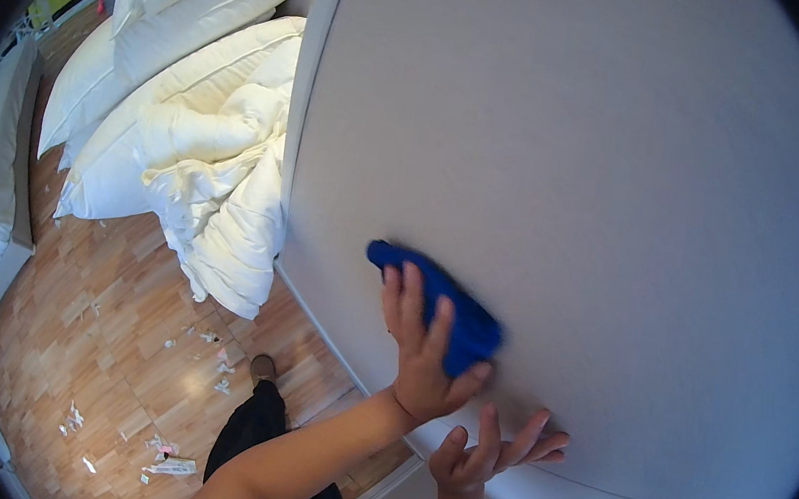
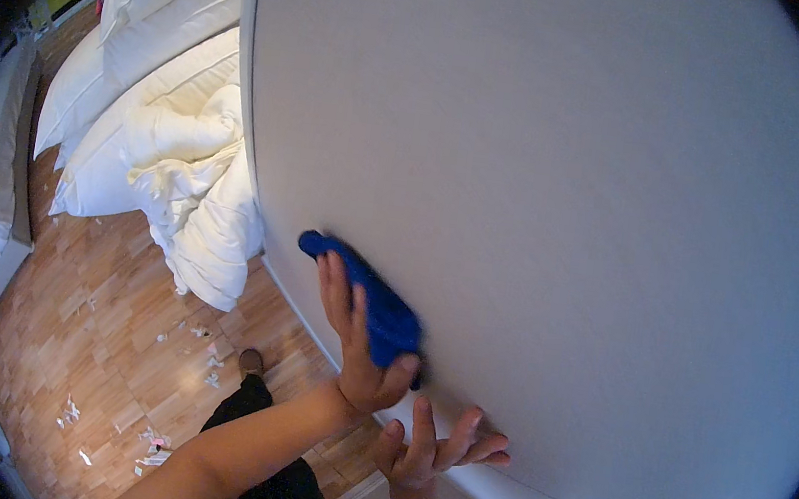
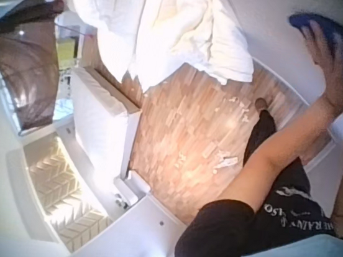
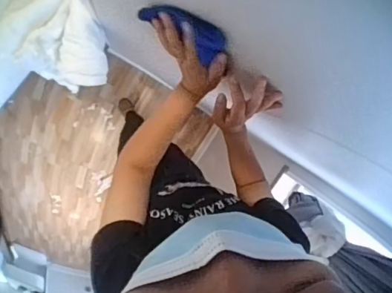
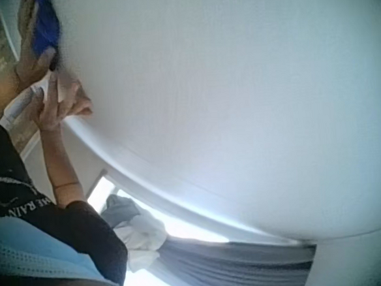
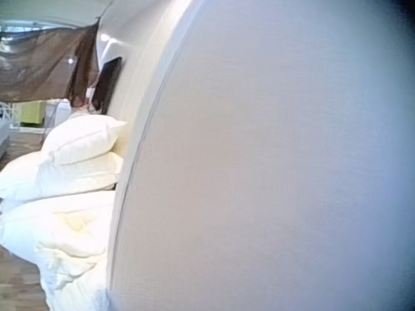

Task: The person wipes a white wall and a window sill using a blue cloth. The person moves the cloth across the wall in circular and linear motions, then wipes the window sill near a large window.

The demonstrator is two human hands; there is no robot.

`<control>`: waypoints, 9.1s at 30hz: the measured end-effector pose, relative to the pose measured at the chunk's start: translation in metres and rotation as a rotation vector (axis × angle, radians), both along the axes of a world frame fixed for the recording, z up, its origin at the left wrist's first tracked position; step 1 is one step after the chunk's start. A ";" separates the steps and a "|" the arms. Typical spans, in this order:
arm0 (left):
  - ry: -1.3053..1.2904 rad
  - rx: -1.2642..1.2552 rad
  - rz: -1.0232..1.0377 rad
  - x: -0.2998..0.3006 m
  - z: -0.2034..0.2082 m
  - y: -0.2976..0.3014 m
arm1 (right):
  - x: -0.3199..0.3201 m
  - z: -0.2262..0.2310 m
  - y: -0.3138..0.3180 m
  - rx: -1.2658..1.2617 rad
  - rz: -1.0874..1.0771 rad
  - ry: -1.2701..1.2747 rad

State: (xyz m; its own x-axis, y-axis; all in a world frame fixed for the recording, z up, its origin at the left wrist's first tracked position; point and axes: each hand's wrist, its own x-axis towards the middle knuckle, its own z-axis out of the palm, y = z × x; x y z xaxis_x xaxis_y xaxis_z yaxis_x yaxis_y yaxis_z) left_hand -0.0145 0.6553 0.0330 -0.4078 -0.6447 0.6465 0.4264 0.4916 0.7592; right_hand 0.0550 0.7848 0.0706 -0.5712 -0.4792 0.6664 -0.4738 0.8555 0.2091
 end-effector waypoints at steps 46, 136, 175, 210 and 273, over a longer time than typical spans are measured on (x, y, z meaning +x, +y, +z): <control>-0.173 -0.191 -0.687 0.098 -0.007 0.087 | 0.061 -0.045 0.056 -0.734 0.530 -0.199; 0.399 -1.116 -0.767 0.100 -0.006 0.240 | 0.064 -0.095 0.274 -1.005 -0.700 0.843; 0.212 -1.190 -0.674 0.143 -0.047 0.310 | 0.125 -0.082 0.434 -1.090 -0.795 0.823; 0.176 -1.302 -0.640 0.166 -0.090 0.355 | 0.117 -0.186 0.402 -0.976 -0.710 0.824; 0.108 -1.292 -0.778 0.119 0.008 0.088 | 0.041 -0.093 0.113 -1.678 -0.855 0.570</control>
